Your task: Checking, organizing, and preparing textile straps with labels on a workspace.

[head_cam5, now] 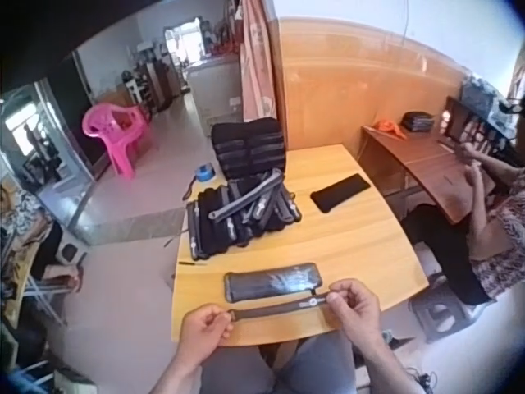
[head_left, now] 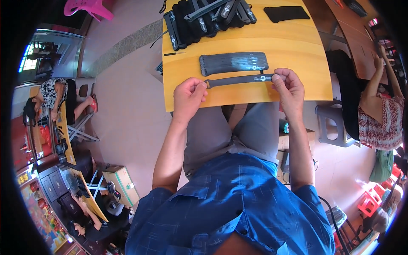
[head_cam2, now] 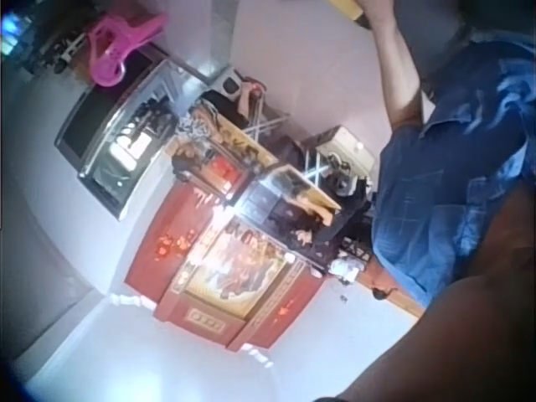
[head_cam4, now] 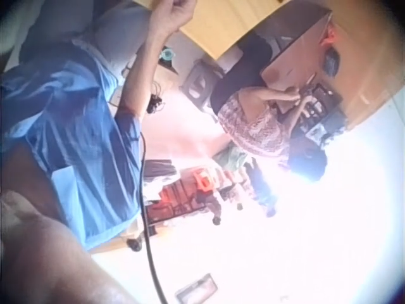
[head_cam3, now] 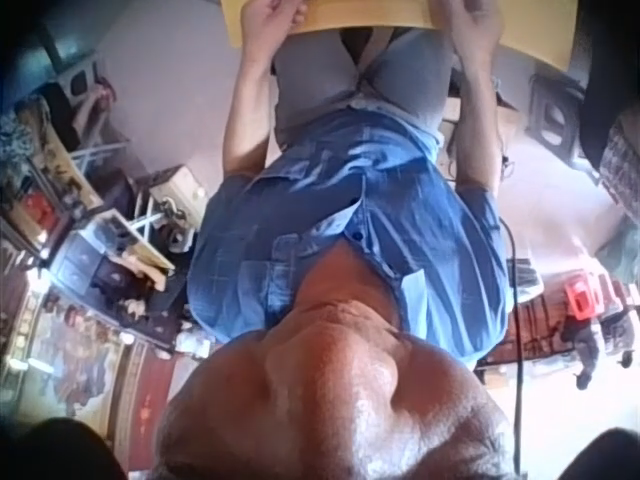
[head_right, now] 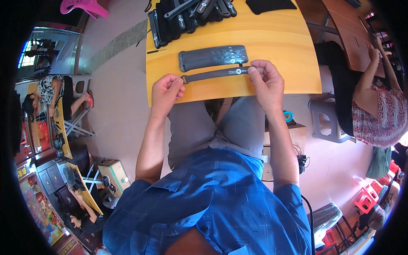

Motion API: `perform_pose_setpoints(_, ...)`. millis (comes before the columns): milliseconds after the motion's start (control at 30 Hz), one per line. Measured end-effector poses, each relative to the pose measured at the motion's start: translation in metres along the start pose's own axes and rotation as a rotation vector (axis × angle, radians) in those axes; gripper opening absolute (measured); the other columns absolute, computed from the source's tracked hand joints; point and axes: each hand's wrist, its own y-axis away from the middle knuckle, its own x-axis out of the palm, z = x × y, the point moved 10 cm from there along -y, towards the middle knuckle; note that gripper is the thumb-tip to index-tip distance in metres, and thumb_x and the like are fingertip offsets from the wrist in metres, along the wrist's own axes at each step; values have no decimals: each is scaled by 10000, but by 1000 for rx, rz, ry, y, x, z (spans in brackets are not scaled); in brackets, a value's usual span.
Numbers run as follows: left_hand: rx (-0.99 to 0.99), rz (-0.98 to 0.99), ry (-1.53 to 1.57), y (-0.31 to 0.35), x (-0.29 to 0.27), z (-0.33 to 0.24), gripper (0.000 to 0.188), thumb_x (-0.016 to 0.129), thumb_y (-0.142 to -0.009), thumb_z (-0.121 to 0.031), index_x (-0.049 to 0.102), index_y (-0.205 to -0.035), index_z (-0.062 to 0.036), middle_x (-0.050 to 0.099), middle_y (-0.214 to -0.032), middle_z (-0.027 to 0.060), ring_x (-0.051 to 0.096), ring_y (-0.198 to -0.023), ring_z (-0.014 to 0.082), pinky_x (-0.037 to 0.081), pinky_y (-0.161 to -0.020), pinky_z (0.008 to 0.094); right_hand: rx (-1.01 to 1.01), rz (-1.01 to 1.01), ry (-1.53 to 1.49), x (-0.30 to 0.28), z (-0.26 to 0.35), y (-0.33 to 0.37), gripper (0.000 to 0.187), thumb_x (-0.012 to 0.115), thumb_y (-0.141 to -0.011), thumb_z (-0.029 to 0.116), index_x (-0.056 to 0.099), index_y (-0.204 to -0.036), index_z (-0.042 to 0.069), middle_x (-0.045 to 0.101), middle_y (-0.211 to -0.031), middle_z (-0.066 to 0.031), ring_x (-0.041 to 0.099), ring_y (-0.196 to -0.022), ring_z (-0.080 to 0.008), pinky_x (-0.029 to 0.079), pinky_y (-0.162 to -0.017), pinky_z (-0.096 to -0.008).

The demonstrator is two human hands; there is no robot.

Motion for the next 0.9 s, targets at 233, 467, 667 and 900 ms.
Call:
perform_pose_setpoints(233, 59, -62, -215, -22, -8, -3, 150, 684, -998, -136, 684, -910, -16, 641, -721, -15, 573, -625, 41, 475, -579, 209, -70, 30, 224, 11, 1, -24, 122, 688, -1000, 77, 692, -1095, 1, 682, -874, 20, 583, -759, -34, 490, -711, -200)
perform_pose_setpoints(467, 64, -47, -333, -35, -7, -2, 147, 687, -993, -127, 683, -896, -17, 622, -691, -16, 544, -608, 36, 438, -561, 213, -75, 10, 362, 12, 0, -32, 115, 687, -994, 68, 708, -1076, -10, 673, -842, 10, 573, -742, -43, 483, -686, -210)
perform_pose_setpoints(667, 53, -86, -333, -37, -10, -3, 137, 710, -942, -103, 676, -843, -14, 613, -620, 25, 533, -549, 91, 433, -543, 266, -44, 9, 421, 12, -7, -33, 126, 686, -995, 66, 714, -1089, -13, 673, -829, 5, 565, -728, -46, 484, -675, -214)
perform_pose_setpoints(900, 87, -100, -386, -37, -8, -12, 147, 715, -939, -104, 663, -836, -13, 610, -609, 45, 543, -531, 110, 441, -538, 277, -35, 3, 405, 14, -4, -35, 128, 686, -997, 63, 711, -1089, -22, 682, -831, -3, 579, -736, -44, 491, -678, -208)
